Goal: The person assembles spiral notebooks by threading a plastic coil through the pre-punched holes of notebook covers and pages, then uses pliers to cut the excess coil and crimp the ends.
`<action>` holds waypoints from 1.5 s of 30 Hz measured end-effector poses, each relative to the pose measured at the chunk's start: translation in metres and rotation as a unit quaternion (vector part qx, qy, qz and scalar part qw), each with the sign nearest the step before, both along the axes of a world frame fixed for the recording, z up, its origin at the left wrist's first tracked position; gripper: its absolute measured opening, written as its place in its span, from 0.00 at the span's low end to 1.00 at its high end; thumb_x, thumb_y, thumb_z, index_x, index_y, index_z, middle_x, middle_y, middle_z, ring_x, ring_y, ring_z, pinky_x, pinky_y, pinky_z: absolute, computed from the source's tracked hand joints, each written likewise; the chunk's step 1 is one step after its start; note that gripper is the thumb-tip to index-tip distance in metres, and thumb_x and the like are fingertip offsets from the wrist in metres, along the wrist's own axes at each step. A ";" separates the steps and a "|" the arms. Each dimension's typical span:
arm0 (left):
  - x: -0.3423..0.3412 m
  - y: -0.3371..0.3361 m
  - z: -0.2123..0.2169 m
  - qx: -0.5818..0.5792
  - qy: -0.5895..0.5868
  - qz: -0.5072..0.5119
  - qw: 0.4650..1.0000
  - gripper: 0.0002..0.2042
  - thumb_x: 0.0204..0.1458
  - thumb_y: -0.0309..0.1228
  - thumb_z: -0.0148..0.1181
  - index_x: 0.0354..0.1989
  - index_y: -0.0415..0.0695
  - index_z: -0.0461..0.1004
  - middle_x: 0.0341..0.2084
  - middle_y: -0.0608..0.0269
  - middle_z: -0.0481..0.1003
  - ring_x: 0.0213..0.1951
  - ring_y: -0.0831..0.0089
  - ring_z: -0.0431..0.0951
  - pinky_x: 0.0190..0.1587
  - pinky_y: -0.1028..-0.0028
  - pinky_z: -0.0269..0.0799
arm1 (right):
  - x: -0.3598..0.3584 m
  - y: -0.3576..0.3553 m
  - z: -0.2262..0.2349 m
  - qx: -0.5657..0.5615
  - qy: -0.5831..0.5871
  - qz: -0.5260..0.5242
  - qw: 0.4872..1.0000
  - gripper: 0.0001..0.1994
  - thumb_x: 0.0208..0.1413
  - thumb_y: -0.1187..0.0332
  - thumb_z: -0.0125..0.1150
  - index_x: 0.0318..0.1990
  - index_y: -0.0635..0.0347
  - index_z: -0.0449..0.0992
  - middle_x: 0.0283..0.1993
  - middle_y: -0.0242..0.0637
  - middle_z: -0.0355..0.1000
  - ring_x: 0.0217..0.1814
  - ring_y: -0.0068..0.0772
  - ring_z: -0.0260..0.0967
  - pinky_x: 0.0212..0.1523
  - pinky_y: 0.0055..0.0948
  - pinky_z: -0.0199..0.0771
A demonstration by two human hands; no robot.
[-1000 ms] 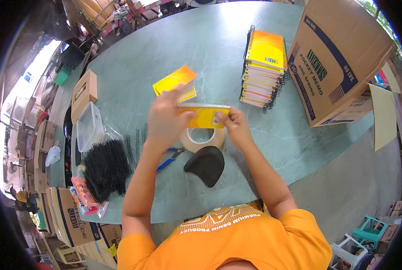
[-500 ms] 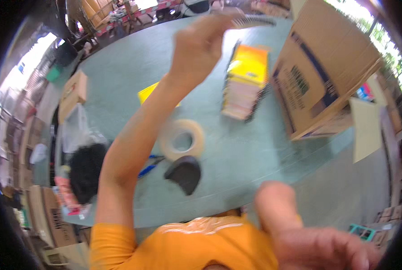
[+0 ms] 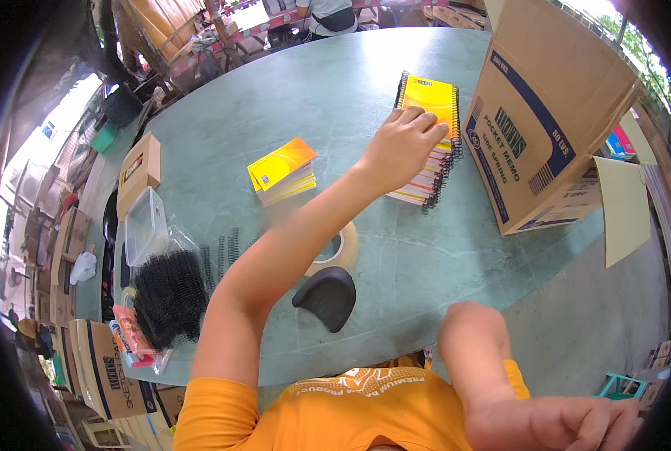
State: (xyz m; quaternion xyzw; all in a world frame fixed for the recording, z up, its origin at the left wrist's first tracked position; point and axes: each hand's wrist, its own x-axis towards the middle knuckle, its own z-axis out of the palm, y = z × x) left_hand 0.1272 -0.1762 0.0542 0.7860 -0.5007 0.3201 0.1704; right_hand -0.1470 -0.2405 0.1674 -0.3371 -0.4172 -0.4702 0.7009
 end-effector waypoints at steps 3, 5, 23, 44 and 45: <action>-0.001 0.000 -0.003 -0.074 -0.041 -0.013 0.996 0.11 0.49 0.29 0.56 0.42 0.45 0.72 0.42 0.58 0.72 0.49 0.60 0.69 0.50 0.63 0.64 | 0.009 0.019 -0.015 0.112 -0.126 0.029 0.985 0.01 0.51 0.73 0.55 0.29 0.54 0.72 0.34 0.23 0.67 0.34 0.22 0.61 0.31 0.21 0.60; -0.012 0.019 -0.011 -0.120 -0.029 -0.004 0.992 0.12 0.48 0.31 0.57 0.41 0.45 0.72 0.43 0.58 0.72 0.49 0.59 0.69 0.50 0.62 0.64 | -0.002 0.025 -0.024 0.135 -0.042 0.082 0.987 0.01 0.50 0.71 0.55 0.29 0.53 0.72 0.35 0.25 0.67 0.33 0.24 0.62 0.33 0.23 0.61; -0.075 0.178 -0.082 -0.359 0.537 0.073 0.760 0.13 0.52 0.31 0.53 0.42 0.35 0.71 0.35 0.49 0.76 0.38 0.60 0.76 0.42 0.68 0.70 | 0.172 0.038 -0.193 -0.187 0.520 0.006 0.833 0.36 0.48 0.69 0.64 0.63 0.65 0.51 0.63 0.42 0.56 0.64 0.34 0.55 0.62 0.33 0.53; -0.108 0.265 -0.056 -0.487 0.399 0.249 0.736 0.12 0.47 0.33 0.63 0.38 0.42 0.73 0.25 0.68 0.72 0.30 0.83 0.70 0.35 0.82 0.66 | 0.213 0.077 -0.143 -0.729 0.338 -0.163 0.573 0.15 0.46 0.62 0.63 0.40 0.58 0.75 0.29 0.47 0.72 0.33 0.49 0.71 0.32 0.40 0.68; -0.105 0.265 -0.052 -0.553 0.375 0.187 0.720 0.12 0.49 0.33 0.62 0.39 0.42 0.73 0.25 0.71 0.72 0.30 0.86 0.69 0.35 0.83 0.65 | 0.213 0.080 -0.148 -0.724 0.331 -0.167 0.581 0.14 0.46 0.62 0.62 0.40 0.57 0.75 0.30 0.46 0.73 0.35 0.49 0.71 0.34 0.41 0.68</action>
